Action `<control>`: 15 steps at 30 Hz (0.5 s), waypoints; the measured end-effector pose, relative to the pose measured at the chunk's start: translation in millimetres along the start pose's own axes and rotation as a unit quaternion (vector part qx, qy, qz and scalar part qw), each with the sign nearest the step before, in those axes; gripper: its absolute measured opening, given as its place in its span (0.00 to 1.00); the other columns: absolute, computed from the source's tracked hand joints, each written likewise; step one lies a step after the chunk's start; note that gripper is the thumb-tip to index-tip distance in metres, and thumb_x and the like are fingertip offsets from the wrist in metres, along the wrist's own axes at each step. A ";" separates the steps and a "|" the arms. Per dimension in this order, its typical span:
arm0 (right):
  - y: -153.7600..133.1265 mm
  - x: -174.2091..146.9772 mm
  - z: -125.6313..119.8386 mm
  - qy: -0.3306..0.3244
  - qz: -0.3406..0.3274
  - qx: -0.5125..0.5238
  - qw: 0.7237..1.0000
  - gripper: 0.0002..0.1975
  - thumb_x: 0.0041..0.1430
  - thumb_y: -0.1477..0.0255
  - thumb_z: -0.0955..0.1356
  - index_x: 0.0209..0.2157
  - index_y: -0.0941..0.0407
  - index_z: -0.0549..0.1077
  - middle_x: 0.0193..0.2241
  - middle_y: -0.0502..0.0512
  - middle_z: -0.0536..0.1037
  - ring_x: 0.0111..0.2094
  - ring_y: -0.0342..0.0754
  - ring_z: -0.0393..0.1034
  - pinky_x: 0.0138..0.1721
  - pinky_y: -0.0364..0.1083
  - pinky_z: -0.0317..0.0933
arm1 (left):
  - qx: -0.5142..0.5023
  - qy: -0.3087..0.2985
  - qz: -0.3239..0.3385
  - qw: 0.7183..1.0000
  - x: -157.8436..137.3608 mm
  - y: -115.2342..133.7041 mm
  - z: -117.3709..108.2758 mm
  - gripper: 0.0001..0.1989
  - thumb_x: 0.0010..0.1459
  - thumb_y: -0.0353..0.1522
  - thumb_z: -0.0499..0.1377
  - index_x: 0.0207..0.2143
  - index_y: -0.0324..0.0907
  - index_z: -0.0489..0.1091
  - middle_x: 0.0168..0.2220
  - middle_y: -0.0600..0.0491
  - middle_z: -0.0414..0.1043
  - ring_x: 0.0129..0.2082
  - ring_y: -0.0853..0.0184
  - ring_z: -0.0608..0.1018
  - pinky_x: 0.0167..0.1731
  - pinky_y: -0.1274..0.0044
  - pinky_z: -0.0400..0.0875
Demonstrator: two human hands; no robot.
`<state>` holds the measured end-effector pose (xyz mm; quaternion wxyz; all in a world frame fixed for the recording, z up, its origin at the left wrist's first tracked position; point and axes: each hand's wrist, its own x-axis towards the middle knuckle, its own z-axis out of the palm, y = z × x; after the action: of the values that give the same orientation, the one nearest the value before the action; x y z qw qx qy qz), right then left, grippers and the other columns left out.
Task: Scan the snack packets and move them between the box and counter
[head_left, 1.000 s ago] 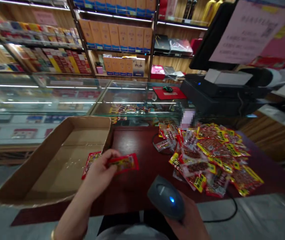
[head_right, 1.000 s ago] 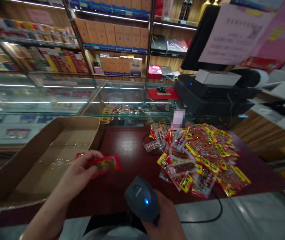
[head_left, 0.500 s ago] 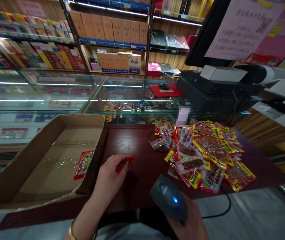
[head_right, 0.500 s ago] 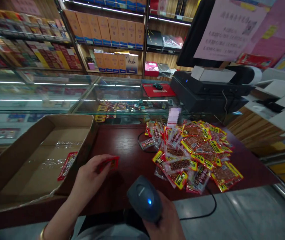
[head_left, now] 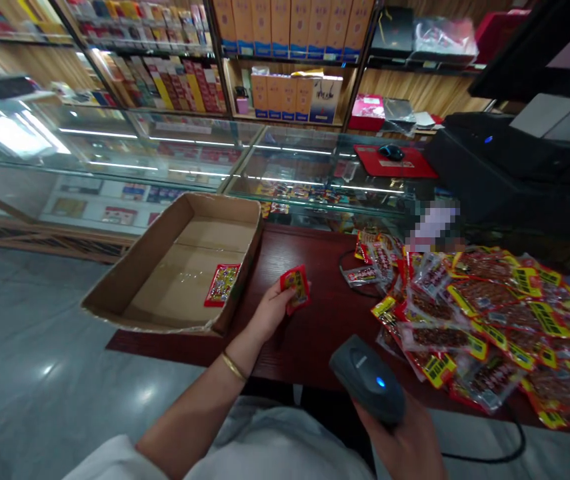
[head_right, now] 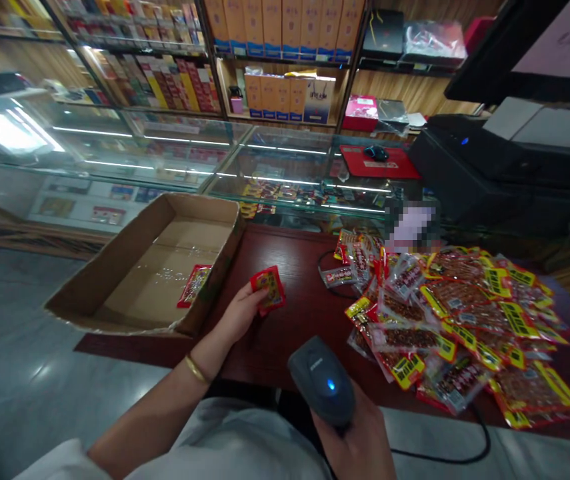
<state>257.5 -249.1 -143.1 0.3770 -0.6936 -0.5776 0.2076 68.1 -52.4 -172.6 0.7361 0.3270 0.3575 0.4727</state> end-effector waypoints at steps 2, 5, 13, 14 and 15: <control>-4.8 0.8 1.9 -0.006 0.012 0.006 1.000 0.16 0.59 0.58 0.68 0.36 0.55 0.81 0.34 0.59 0.84 0.35 0.56 0.80 0.40 0.49 0.74 | -0.008 -0.002 -0.021 1.000 2.8 1.1 -2.5 0.19 0.51 0.34 0.68 0.45 0.40 0.77 0.42 0.45 0.83 0.47 0.53 0.82 0.53 0.62 0.72; -5.9 1.9 0.8 -0.016 0.028 0.006 0.999 0.16 0.59 0.57 0.68 0.35 0.55 0.81 0.33 0.58 0.84 0.34 0.55 0.80 0.38 0.48 0.73 | -0.006 -0.001 -0.040 0.999 5.1 1.5 -6.4 0.18 0.52 0.32 0.67 0.46 0.40 0.76 0.41 0.45 0.83 0.43 0.56 0.84 0.47 0.65 0.75; 7.0 2.4 -3.0 -0.016 0.038 0.002 0.999 0.20 0.59 0.54 0.68 0.36 0.56 0.82 0.35 0.61 0.85 0.38 0.58 0.80 0.41 0.49 0.73 | -0.045 0.002 -0.048 0.998 4.4 4.8 -7.6 0.17 0.52 0.30 0.65 0.46 0.37 0.75 0.42 0.43 0.83 0.44 0.54 0.84 0.48 0.63 0.76; 7.5 2.3 -2.6 -0.015 0.039 0.003 0.999 0.20 0.59 0.53 0.69 0.36 0.56 0.82 0.35 0.61 0.85 0.38 0.59 0.80 0.41 0.49 0.73 | -0.052 0.003 -0.052 0.997 4.0 6.2 -7.5 0.17 0.53 0.29 0.65 0.47 0.37 0.75 0.42 0.43 0.83 0.44 0.54 0.84 0.48 0.62 0.76; 7.6 2.2 -2.2 -0.015 0.042 0.003 0.999 0.20 0.59 0.53 0.69 0.35 0.56 0.82 0.35 0.61 0.85 0.38 0.58 0.80 0.40 0.49 0.73 | -0.057 0.005 -0.055 0.997 3.7 7.7 -7.4 0.17 0.53 0.29 0.64 0.47 0.37 0.75 0.42 0.43 0.83 0.43 0.54 0.84 0.48 0.62 0.76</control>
<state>264.5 -248.0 -147.2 0.3612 -0.7126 -0.5533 0.2357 59.5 -45.2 -171.0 0.7767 0.2615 0.3511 0.4528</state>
